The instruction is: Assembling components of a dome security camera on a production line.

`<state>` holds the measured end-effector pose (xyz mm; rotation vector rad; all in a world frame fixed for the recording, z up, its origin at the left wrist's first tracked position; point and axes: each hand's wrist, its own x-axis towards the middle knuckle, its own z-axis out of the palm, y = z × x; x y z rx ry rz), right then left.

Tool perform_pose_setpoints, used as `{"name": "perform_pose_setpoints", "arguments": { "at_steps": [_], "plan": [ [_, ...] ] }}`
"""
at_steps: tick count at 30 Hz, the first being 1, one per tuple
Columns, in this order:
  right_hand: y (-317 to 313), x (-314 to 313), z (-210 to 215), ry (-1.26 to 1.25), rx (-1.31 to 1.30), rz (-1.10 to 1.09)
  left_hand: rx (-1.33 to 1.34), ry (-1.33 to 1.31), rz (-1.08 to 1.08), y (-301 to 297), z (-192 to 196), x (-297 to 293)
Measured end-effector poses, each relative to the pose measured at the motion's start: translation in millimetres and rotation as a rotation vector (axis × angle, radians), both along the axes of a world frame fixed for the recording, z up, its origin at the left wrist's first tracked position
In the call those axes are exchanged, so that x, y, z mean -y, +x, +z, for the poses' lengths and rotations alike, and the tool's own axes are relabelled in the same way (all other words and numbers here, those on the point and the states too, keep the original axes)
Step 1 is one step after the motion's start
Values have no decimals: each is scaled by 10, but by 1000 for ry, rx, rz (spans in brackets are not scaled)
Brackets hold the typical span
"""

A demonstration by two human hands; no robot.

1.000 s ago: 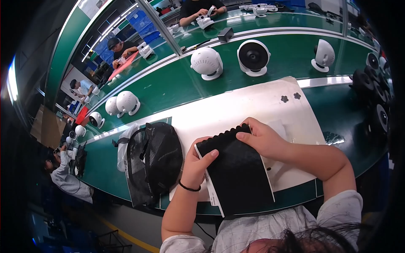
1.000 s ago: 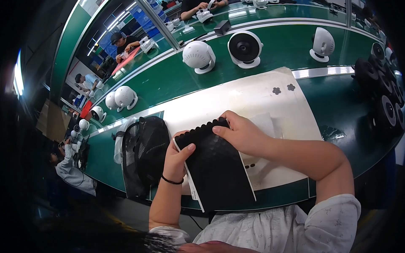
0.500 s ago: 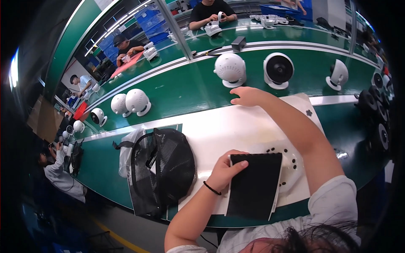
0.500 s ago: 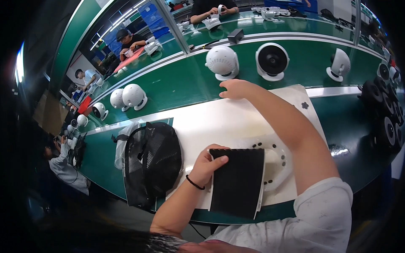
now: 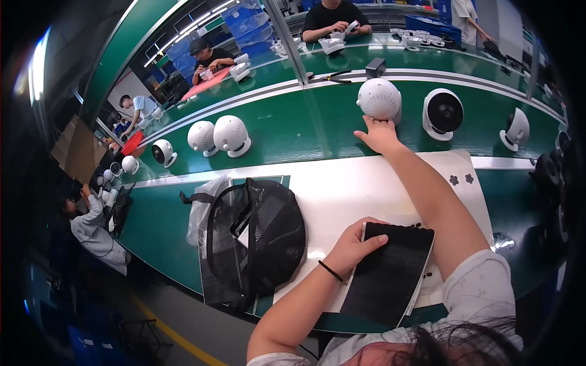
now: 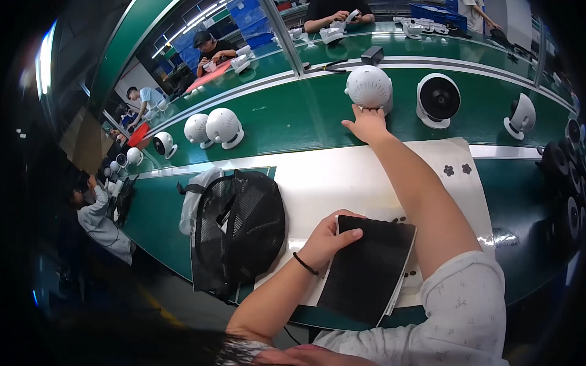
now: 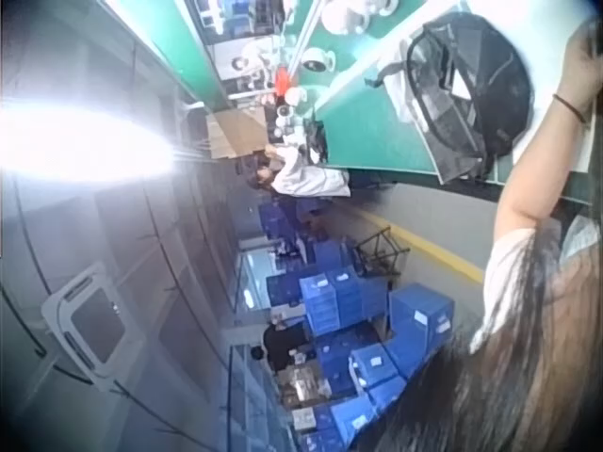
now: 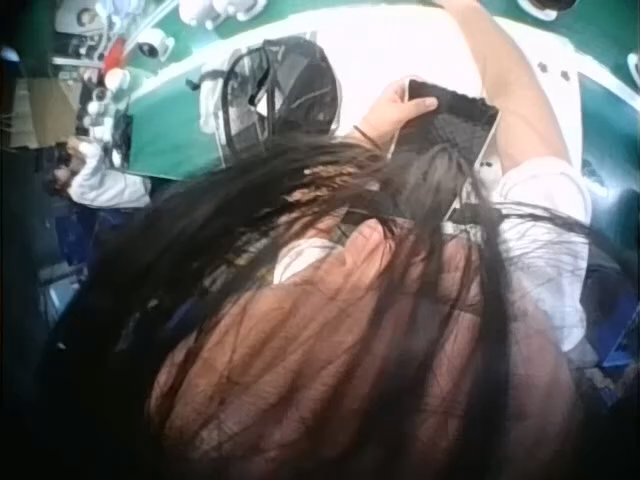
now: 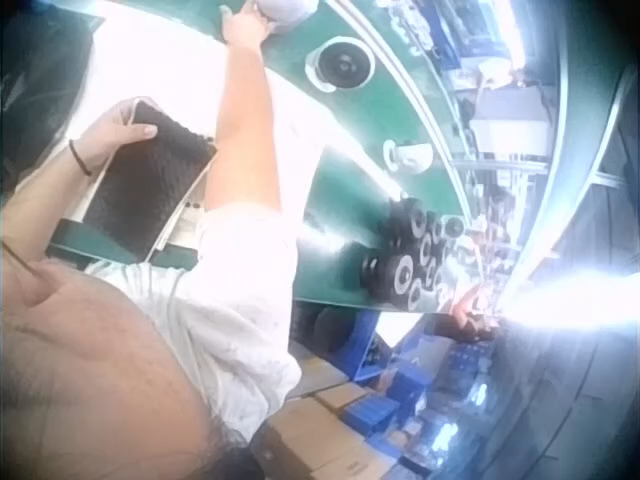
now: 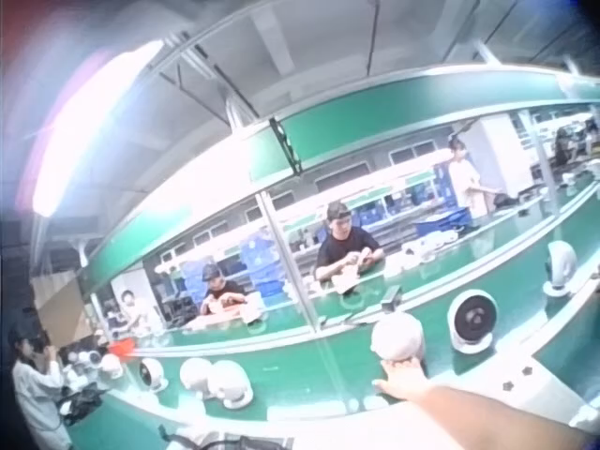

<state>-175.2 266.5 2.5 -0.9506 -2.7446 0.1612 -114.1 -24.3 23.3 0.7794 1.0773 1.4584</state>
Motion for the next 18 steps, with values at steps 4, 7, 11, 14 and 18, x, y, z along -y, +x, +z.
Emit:
{"name": "perform_pose_setpoints", "arguments": {
  "at_steps": [4, 7, 11, 14, 18],
  "plan": [
    [438, 105, 252, 306, -131, -91, 25, 23, 7, 159, 42, 54],
    [783, -26, 300, 343, -237, -93, 27, 44, -5, 304, 76, 141],
    [1614, 6, 409, 145, -438, 31, -19, 9, -81, 559, -25, 79],
    [2202, 290, 573, -237, -812, 34, -322, 121, -104, 772, 39, 210],
    [3063, 775, 852, -1172, -1022, 20, -777, 406, -71, 998, 156, 194]
  ]
}}
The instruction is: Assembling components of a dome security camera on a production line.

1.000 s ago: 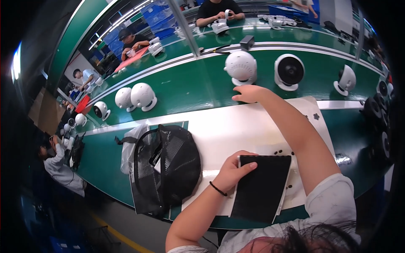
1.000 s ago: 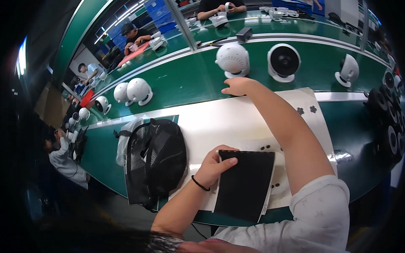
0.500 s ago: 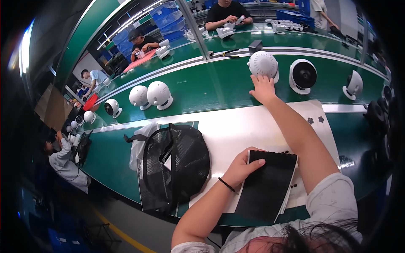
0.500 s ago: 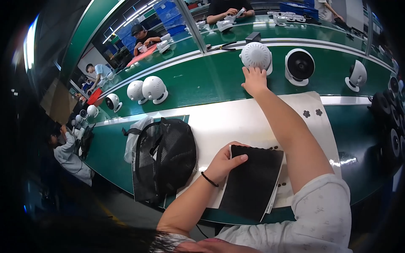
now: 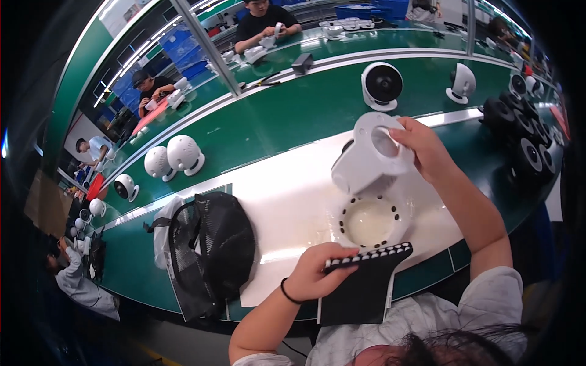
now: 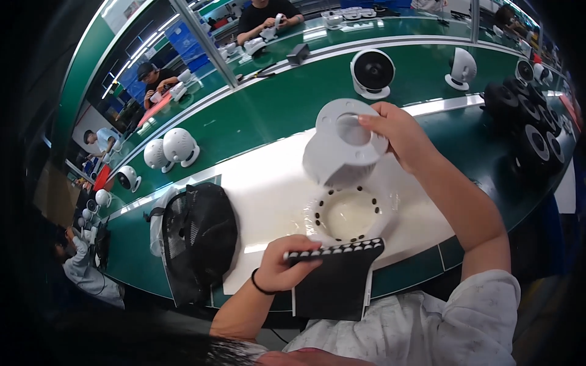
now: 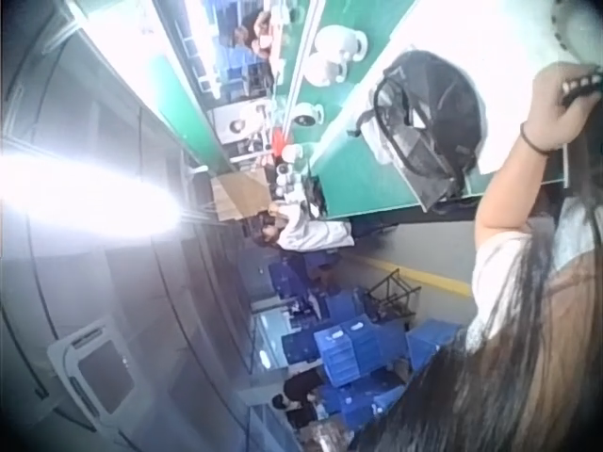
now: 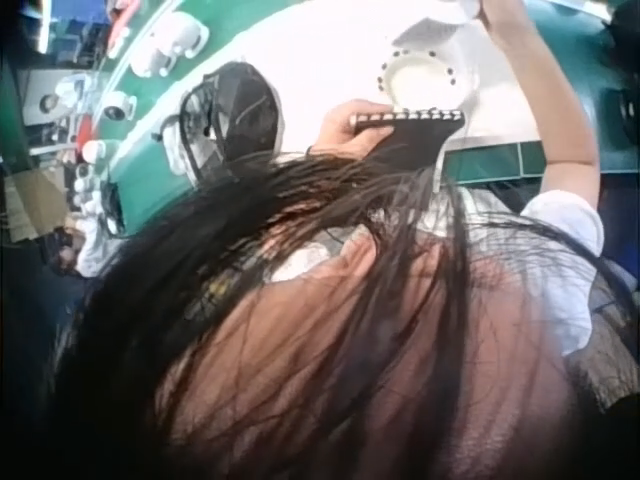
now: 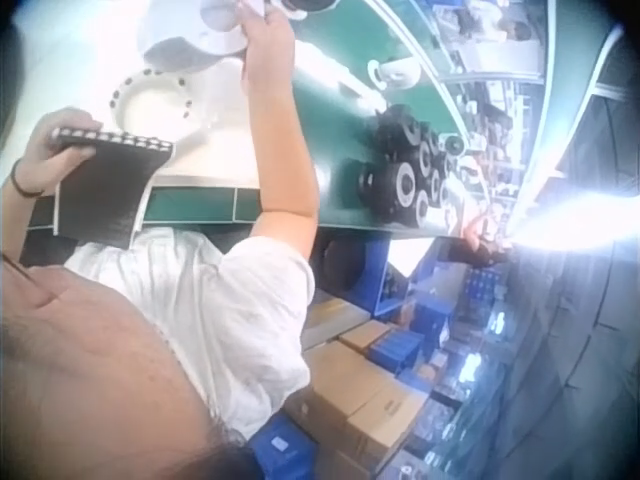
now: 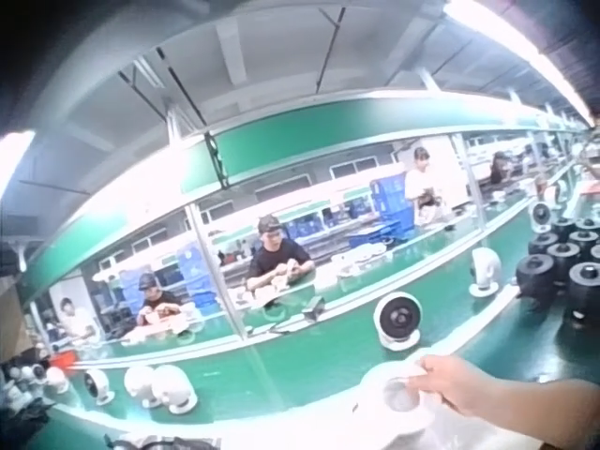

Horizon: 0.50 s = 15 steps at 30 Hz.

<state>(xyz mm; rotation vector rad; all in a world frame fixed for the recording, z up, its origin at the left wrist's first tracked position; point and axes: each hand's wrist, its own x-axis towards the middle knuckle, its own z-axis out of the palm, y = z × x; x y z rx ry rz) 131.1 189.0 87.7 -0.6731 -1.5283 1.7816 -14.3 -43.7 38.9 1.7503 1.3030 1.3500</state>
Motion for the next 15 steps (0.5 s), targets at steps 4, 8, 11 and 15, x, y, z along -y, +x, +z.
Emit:
{"name": "perform_pose_setpoints", "arguments": {
  "at_steps": [4, 8, 11, 15],
  "plan": [
    [366, 233, 45, -34, -71, 152, -124, 185, -136, 160, 35, -68],
    [533, 346, -121, 35, 41, 281, -92, 254, -24, 326, -16, -139],
    [617, 379, 6, 22, 201, 341, -157, 255, 4, 319, 19, -187],
    [640, 358, 72, 43, 291, 426, -12, 211, 67, 326, -60, -184]
  ]
}}
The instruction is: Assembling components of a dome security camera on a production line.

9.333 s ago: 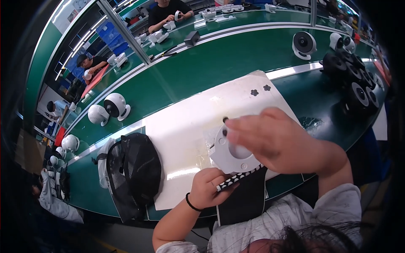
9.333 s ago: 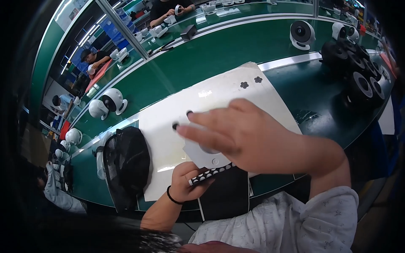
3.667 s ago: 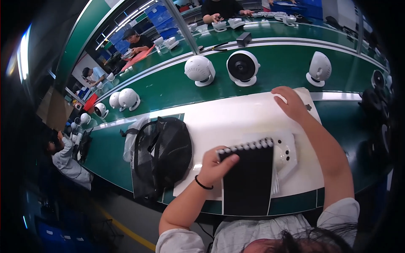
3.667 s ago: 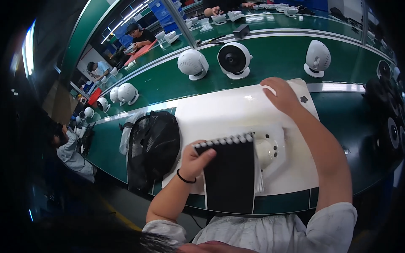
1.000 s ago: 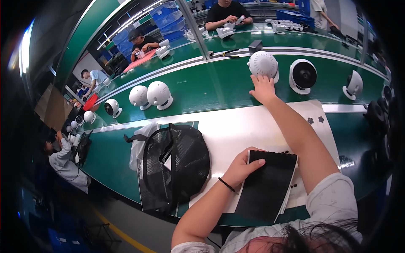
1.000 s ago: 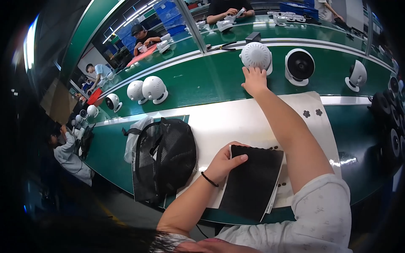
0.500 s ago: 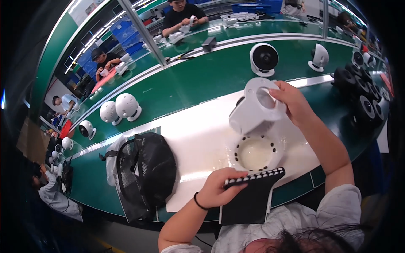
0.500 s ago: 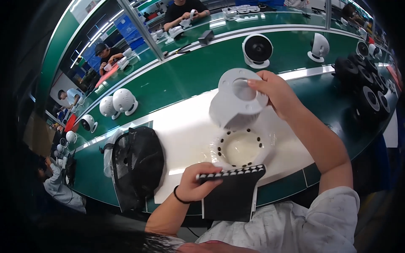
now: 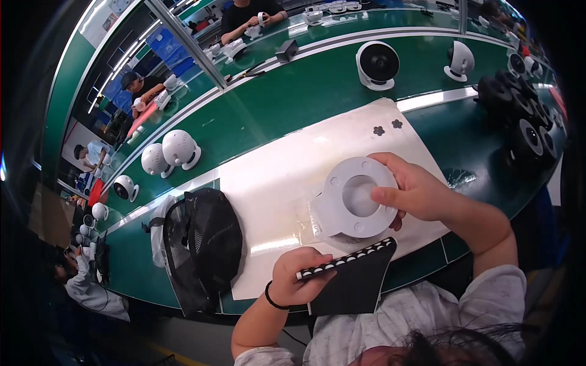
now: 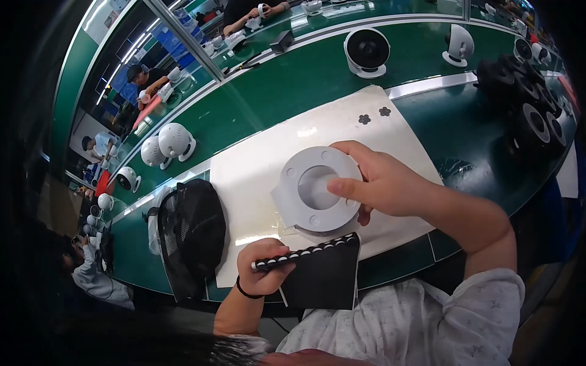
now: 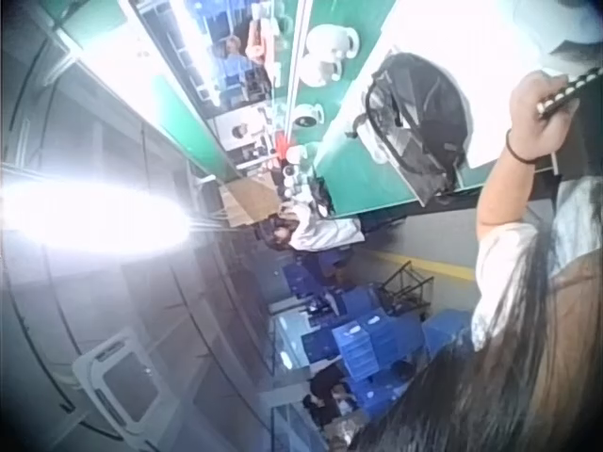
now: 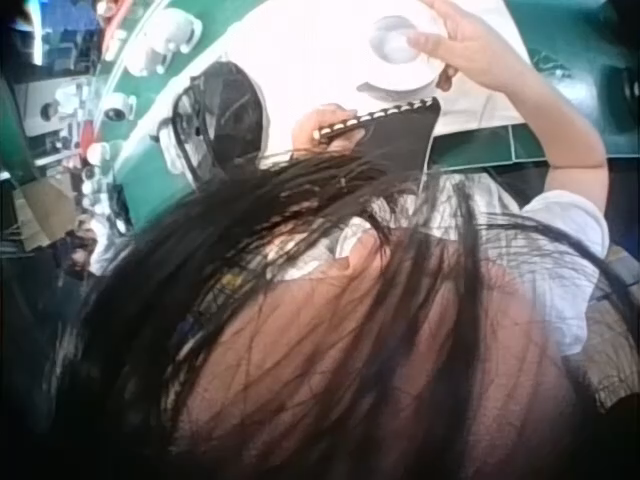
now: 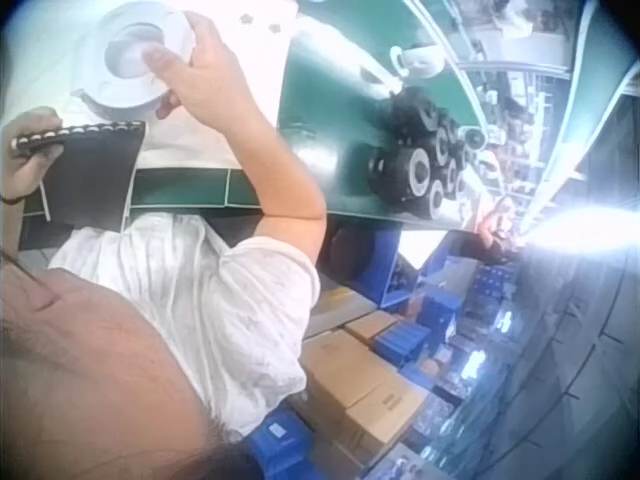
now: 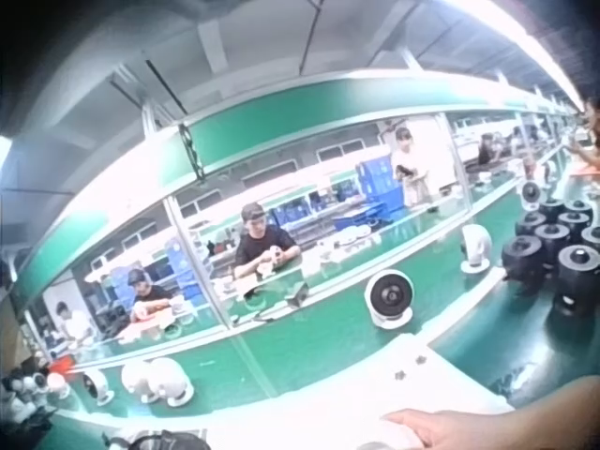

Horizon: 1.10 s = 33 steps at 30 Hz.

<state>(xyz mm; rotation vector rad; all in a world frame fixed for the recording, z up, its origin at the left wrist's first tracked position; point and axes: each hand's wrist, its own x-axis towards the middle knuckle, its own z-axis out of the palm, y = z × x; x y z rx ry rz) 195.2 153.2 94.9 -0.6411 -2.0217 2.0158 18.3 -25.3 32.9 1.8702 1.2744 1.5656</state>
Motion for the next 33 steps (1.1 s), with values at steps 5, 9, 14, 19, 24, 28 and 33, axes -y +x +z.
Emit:
{"name": "perform_pose_setpoints", "arguments": {
  "at_steps": [5, 9, 14, 19, 24, 28, 33],
  "plan": [
    [95, -130, 48, 588, 179, -6, 31, 7, 15, -26, -55, -55],
    [205, -64, 86, 1084, -252, -97, 78, 15, 17, -78, -81, -8],
    [209, 91, 104, 1160, -338, 112, 79, 88, 63, -97, -46, -13],
    [271, 58, 87, 1174, -409, 213, 96, 95, 105, -32, -73, -57],
    [253, 71, 29, 1161, -531, 161, 124, 86, 111, 21, -92, -101],
    [190, 92, -86, 1090, -523, 139, 71, 80, 110, 21, -91, -118],
    [137, 139, -114, 985, -592, 345, 3, 49, 161, -16, -77, -71]
  ]
}}
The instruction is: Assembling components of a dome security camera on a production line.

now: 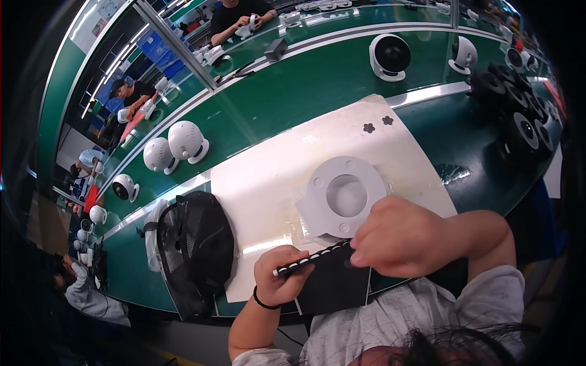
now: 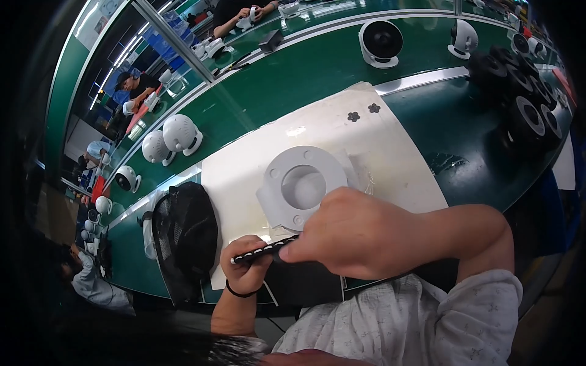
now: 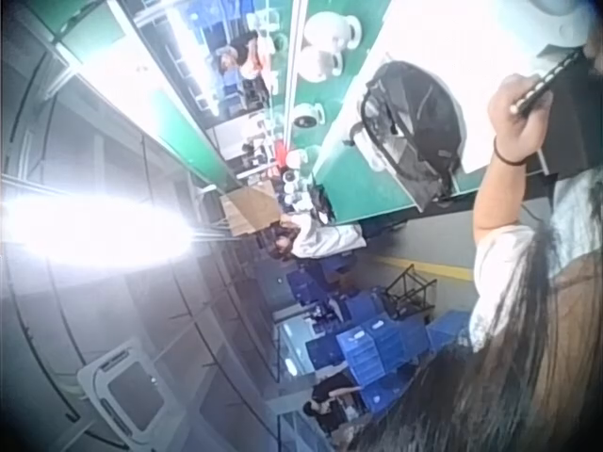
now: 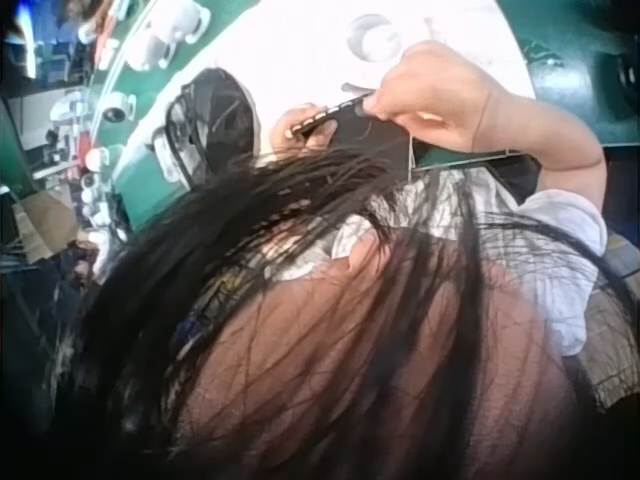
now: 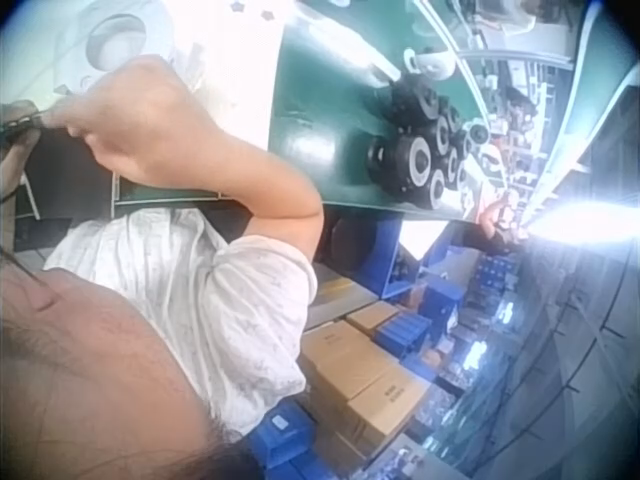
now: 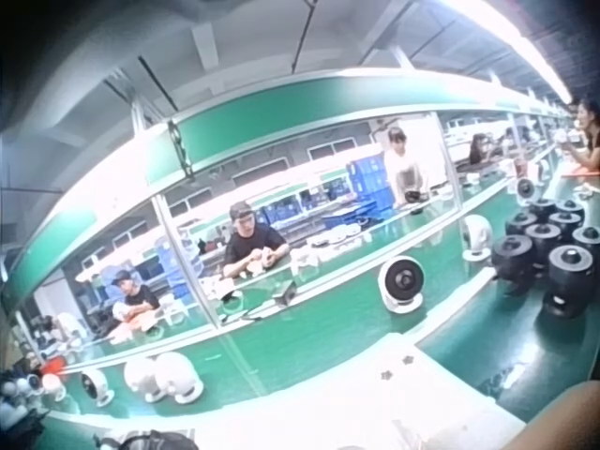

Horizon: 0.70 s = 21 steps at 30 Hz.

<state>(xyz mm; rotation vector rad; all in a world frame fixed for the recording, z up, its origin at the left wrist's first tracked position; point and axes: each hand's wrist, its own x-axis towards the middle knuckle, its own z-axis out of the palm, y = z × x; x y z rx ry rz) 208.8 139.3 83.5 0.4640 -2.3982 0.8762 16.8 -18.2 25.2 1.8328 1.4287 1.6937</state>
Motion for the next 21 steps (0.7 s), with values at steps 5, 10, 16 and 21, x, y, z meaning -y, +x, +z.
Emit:
{"name": "perform_pose_setpoints", "arguments": {
  "at_steps": [5, 10, 16, 21],
  "plan": [
    [-169, 129, -62, -63, -197, -45, 37, 62, -3, -3, -23, 29],
    [-115, 153, -48, -12, -163, 29, 0, -6, -30, -15, 8, 2],
    [66, -337, -13, -527, 0, -50, 8, 17, -126, 102, -12, -198],
    [-87, -563, 88, -695, 19, -182, -5, 36, -162, 115, 24, -178]
  ]
}}
